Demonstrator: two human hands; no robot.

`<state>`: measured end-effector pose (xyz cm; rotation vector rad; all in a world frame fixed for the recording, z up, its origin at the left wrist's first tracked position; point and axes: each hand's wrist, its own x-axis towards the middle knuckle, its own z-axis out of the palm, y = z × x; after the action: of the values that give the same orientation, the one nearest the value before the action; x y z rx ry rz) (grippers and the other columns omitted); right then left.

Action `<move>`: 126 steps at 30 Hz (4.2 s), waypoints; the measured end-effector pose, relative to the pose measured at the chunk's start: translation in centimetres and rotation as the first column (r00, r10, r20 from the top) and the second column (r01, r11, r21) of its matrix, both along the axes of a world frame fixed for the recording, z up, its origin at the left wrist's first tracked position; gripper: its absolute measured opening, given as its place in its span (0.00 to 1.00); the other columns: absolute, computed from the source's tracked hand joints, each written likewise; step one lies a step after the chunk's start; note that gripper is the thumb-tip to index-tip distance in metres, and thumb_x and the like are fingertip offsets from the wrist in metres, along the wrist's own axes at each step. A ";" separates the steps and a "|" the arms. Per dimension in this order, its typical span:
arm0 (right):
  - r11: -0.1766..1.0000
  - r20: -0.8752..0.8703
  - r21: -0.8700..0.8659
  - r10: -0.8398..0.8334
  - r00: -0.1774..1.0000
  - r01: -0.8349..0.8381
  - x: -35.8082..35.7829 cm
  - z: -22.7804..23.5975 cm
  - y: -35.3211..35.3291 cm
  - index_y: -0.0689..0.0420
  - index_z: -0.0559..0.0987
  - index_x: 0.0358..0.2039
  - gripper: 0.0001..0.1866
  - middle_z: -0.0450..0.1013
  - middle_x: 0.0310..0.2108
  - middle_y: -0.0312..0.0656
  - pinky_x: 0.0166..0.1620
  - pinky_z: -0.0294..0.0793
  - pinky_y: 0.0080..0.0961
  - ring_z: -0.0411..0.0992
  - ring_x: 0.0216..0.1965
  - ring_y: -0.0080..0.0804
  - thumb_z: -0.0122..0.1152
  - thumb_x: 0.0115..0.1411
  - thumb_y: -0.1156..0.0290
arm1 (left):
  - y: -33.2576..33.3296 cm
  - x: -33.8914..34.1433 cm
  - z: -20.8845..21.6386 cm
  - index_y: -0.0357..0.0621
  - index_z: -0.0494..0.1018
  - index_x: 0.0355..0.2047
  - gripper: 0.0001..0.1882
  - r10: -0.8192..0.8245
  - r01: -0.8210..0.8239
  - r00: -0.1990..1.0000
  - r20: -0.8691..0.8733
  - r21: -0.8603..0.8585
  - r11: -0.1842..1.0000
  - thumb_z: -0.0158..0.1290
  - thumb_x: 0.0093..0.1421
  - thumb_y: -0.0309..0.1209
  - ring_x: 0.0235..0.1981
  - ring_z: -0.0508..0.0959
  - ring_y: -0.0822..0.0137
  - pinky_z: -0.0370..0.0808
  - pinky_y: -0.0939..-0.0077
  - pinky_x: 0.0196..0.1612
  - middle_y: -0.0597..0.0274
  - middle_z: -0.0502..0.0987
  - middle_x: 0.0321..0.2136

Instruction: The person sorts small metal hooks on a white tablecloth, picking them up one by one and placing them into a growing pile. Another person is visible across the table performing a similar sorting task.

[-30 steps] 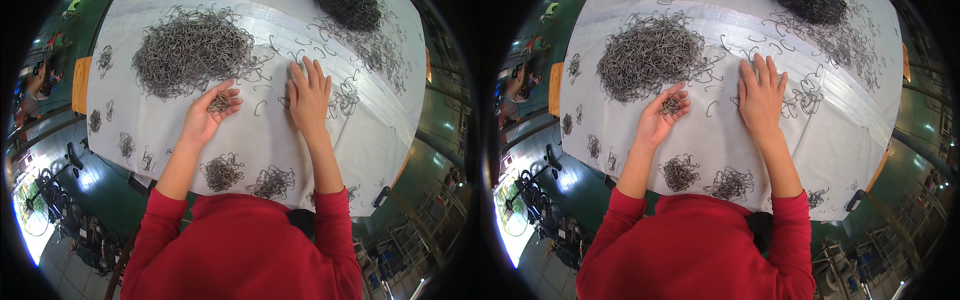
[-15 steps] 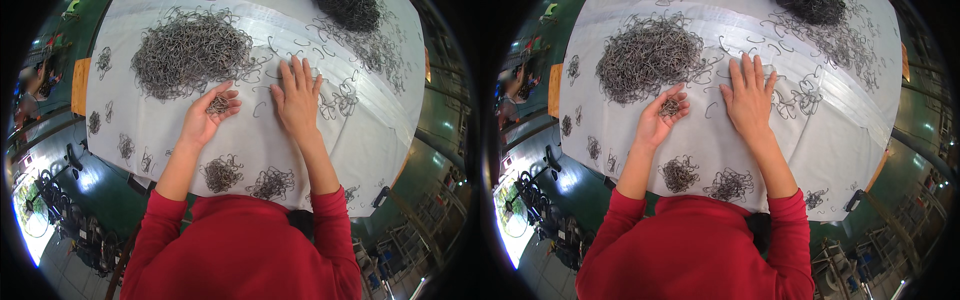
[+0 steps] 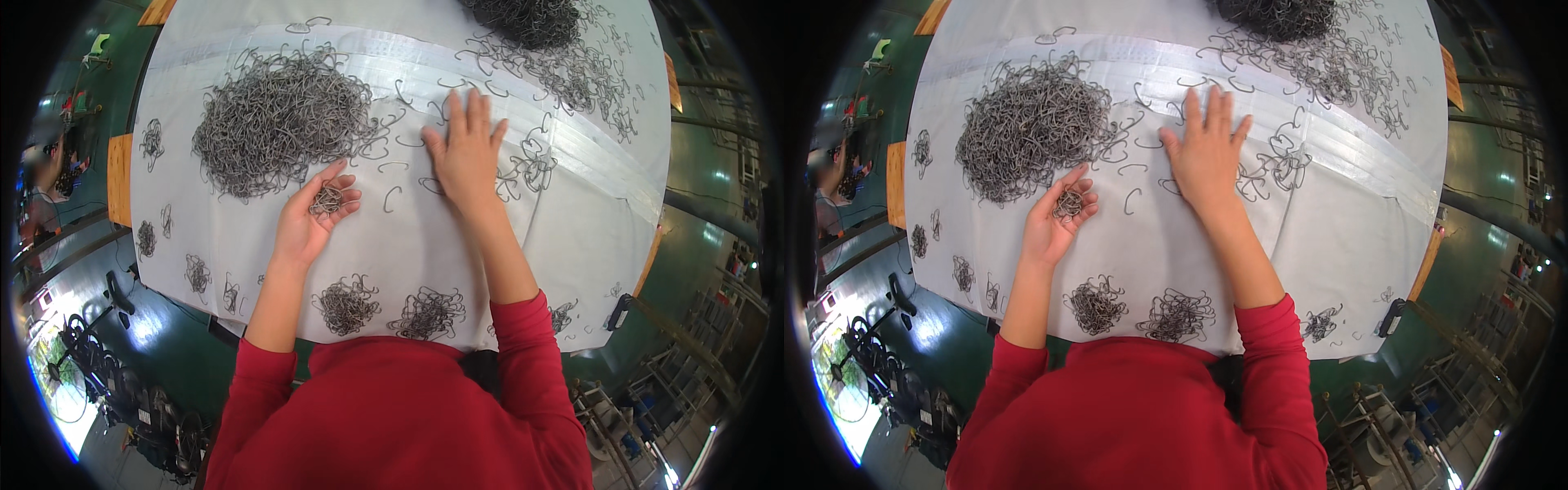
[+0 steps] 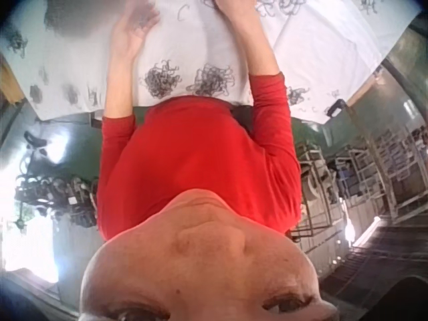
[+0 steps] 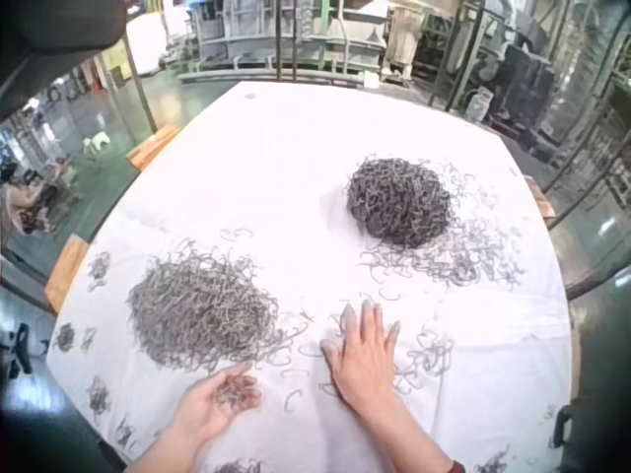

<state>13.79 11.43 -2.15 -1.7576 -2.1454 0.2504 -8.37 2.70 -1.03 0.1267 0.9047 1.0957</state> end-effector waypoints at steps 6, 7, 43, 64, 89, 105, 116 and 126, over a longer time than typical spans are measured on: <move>0.993 -0.137 0.103 0.080 0.987 -0.066 0.0 1.3 0.2 0.54 0.69 0.51 0.24 0.63 0.52 0.47 0.58 0.49 0.53 0.58 0.56 0.44 0.56 0.55 0.59 | 0.0 0.0 -0.1 0.33 0.61 0.55 0.22 0.004 -0.004 1.000 0.003 0.010 1.000 0.36 0.65 0.34 0.41 0.75 0.60 0.74 0.68 0.46 0.51 0.73 0.42; 0.988 -0.178 0.154 0.048 0.983 -0.021 0.5 1.2 0.9 0.54 0.72 0.48 0.21 0.67 0.49 0.45 0.57 0.53 0.52 0.62 0.53 0.43 0.57 0.55 0.60 | 0.0 0.0 0.1 0.33 0.61 0.55 0.22 0.002 -0.002 1.000 -0.004 0.010 1.000 0.36 0.65 0.34 0.41 0.75 0.60 0.74 0.68 0.46 0.52 0.73 0.42; 0.967 -0.208 -0.192 -0.205 0.956 0.165 9.1 3.8 -6.2 0.52 0.76 0.38 0.10 0.70 0.35 0.41 0.37 0.71 0.35 0.71 0.35 0.43 0.54 0.54 0.73 | -3.2 6.0 1.2 0.32 0.66 0.48 0.19 -0.168 0.181 0.982 0.085 -0.175 0.968 0.41 0.64 0.35 0.40 0.75 0.63 0.74 0.70 0.45 0.56 0.73 0.39; 0.945 -0.395 -0.327 -0.146 0.907 0.010 10.7 6.6 -6.4 0.57 0.73 0.33 0.05 0.73 0.33 0.46 0.34 0.70 0.34 0.72 0.32 0.46 0.54 0.55 0.73 | -0.9 12.1 2.1 0.29 0.64 0.51 0.27 -0.343 0.360 0.924 0.169 -0.083 0.929 0.31 0.67 0.43 0.43 0.75 0.60 0.73 0.69 0.47 0.52 0.74 0.40; 0.965 -0.210 -0.238 0.057 0.976 -0.108 11.4 4.2 -1.3 0.49 0.80 0.33 0.11 0.69 0.33 0.39 0.36 0.71 0.32 0.70 0.35 0.38 0.51 0.52 0.78 | -4.3 6.0 2.3 0.32 0.67 0.45 0.20 -0.140 0.134 0.990 -0.008 -0.227 0.965 0.39 0.66 0.39 0.35 0.74 0.65 0.74 0.72 0.40 0.58 0.72 0.32; 0.975 -0.232 -0.222 -0.065 0.971 0.012 8.7 4.6 0.0 0.48 0.80 0.34 0.11 0.69 0.33 0.39 0.35 0.70 0.33 0.70 0.32 0.38 0.51 0.56 0.76 | -4.1 5.3 1.4 0.32 0.68 0.46 0.22 -0.171 0.168 0.985 -0.009 -0.144 0.975 0.37 0.66 0.40 0.37 0.75 0.62 0.73 0.69 0.43 0.55 0.74 0.35; 0.967 -0.148 -0.252 -0.081 0.986 0.042 10.2 5.0 -3.1 0.50 0.79 0.34 0.10 0.69 0.32 0.40 0.35 0.70 0.33 0.71 0.32 0.39 0.52 0.54 0.77 | -4.1 5.0 1.2 0.32 0.67 0.46 0.21 -0.181 0.181 0.983 0.009 -0.129 0.975 0.36 0.66 0.40 0.37 0.75 0.62 0.73 0.69 0.43 0.55 0.74 0.36; 0.960 0.082 -0.210 0.207 0.975 -0.186 9.3 4.5 -1.3 0.51 0.75 0.28 0.02 0.68 0.29 0.36 0.34 0.66 0.34 0.70 0.34 0.35 0.56 0.53 0.73 | -4.3 5.0 1.3 0.32 0.67 0.46 0.21 -0.163 0.164 0.986 0.023 -0.127 0.978 0.37 0.66 0.39 0.37 0.75 0.63 0.74 0.70 0.43 0.56 0.74 0.35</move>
<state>23.14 10.15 2.40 -1.6939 -2.4495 0.4516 -3.33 -1.55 0.27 0.0864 0.9346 0.8825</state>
